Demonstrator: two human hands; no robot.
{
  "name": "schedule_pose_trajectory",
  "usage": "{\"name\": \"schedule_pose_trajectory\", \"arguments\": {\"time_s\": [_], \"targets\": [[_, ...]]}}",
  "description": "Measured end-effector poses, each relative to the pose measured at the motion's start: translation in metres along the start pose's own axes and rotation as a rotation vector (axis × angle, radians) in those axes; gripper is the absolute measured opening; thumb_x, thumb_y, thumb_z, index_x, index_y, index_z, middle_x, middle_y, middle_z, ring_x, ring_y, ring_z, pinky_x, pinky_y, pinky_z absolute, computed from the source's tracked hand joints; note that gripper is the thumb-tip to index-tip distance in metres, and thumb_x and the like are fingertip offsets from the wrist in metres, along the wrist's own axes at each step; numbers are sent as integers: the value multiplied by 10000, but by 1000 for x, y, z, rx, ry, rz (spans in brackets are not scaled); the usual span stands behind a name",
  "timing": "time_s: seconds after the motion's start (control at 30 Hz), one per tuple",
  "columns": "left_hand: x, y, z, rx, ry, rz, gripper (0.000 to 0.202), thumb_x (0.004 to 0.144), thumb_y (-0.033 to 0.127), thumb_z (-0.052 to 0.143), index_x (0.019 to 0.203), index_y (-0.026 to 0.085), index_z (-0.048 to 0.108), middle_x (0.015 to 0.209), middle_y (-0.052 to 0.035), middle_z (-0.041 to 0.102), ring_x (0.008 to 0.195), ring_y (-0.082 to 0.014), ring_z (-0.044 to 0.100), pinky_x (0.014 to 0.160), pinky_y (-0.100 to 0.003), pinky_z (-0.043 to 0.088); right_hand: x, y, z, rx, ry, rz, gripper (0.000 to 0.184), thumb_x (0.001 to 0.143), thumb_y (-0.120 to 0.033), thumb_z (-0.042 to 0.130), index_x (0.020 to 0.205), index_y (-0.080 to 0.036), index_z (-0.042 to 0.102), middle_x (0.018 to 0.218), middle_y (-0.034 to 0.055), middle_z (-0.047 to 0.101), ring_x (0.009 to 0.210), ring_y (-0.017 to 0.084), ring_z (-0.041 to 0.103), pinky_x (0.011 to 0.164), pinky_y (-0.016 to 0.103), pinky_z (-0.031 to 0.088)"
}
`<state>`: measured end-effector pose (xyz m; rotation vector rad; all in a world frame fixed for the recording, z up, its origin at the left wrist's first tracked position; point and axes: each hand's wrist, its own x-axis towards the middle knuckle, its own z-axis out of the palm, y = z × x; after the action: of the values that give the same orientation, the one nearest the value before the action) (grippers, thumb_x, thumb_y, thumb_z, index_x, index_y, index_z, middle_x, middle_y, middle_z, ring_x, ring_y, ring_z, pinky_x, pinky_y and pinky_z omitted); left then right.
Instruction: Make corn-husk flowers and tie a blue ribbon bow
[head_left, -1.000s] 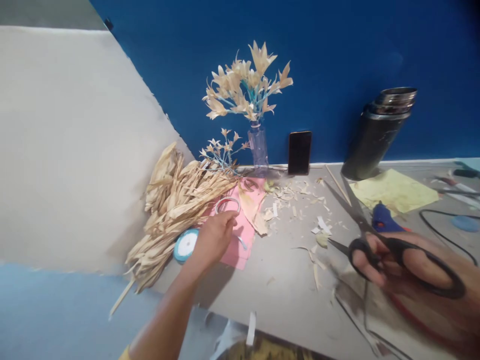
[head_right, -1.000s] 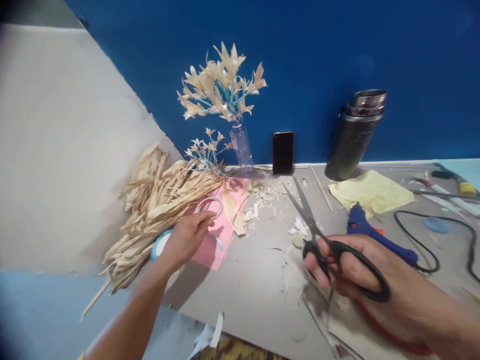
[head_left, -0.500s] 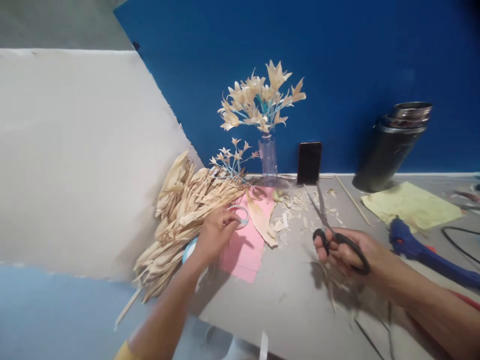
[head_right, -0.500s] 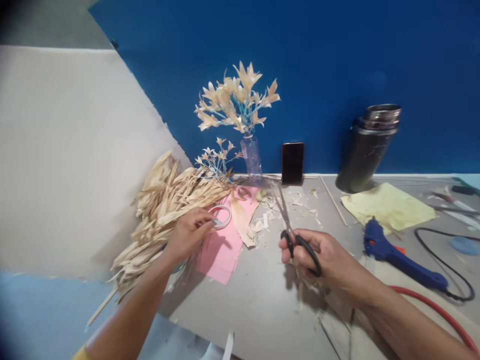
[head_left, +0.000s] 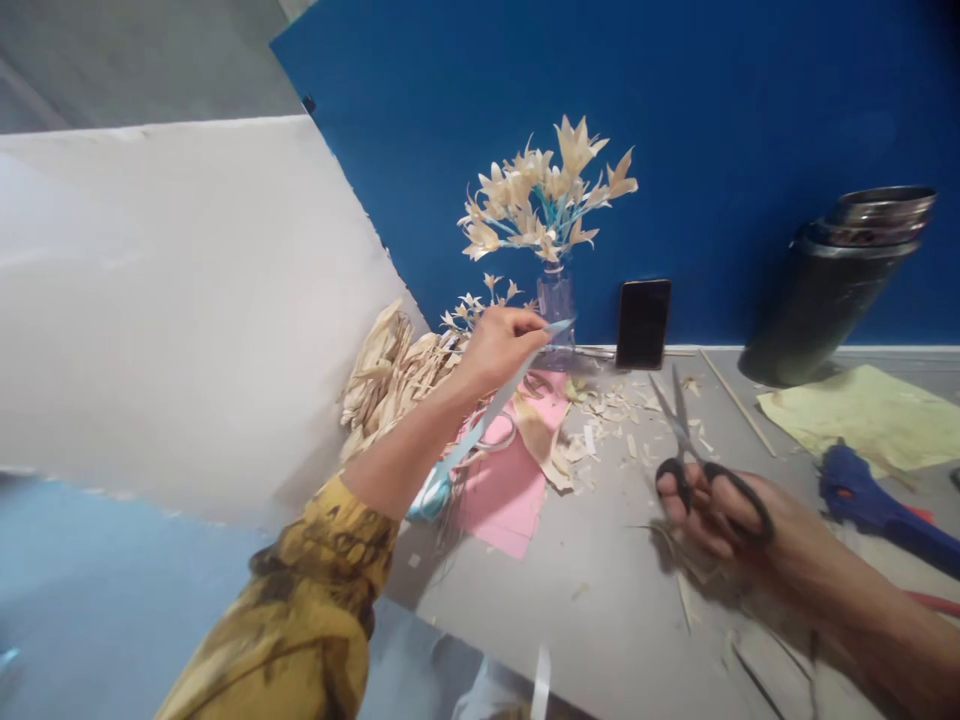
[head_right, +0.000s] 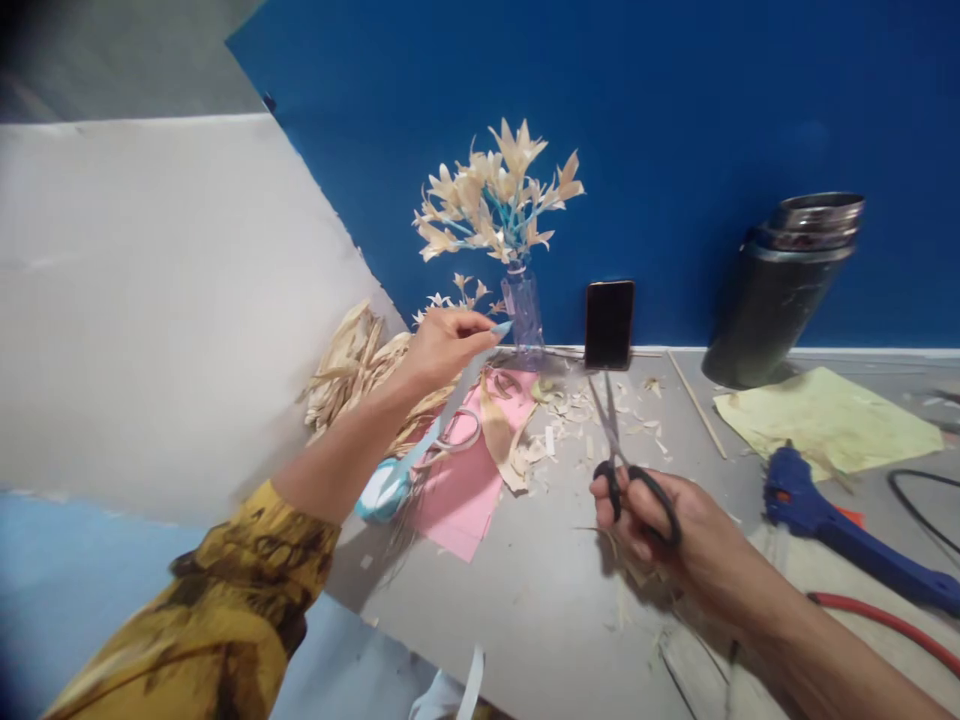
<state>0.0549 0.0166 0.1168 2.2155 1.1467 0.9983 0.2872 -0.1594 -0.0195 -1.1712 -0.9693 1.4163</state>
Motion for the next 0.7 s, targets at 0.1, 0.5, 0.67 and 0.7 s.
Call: {"name": "schedule_pose_trajectory", "arguments": {"time_s": [0.1,0.5,0.67,0.7], "targets": [[-19,45,19,-105,-80,178,147,866,224,657,796,165,772,744,-20,721,656,-123,617,625,-251,461,-2,-10,3,222,-42,53,465,840,-654,669,901,-204,766,828,67,625,503,124,400,471,300,406],[-23,91,74,-16,-111,267,125,835,171,648,720,175,696,731,-15,670,728,-161,583,689,-284,430,0,-27,6,479,92,-60,453,653,-587,880,864,-224,710,851,3,629,579,90,441,485,188,446],[-53,52,92,-461,-263,-226,240,721,278,699,567,179,543,549,55,489,536,-99,460,553,-236,378,7,-23,1,431,129,-93,455,688,-548,870,936,-194,729,854,14,669,579,77,477,496,176,443],[-58,46,96,-514,-282,-301,248,701,290,696,559,185,521,535,60,475,516,-96,455,540,-234,391,7,-23,1,391,142,-99,459,683,-531,877,954,-193,725,873,17,681,579,75,483,496,177,437]]}}
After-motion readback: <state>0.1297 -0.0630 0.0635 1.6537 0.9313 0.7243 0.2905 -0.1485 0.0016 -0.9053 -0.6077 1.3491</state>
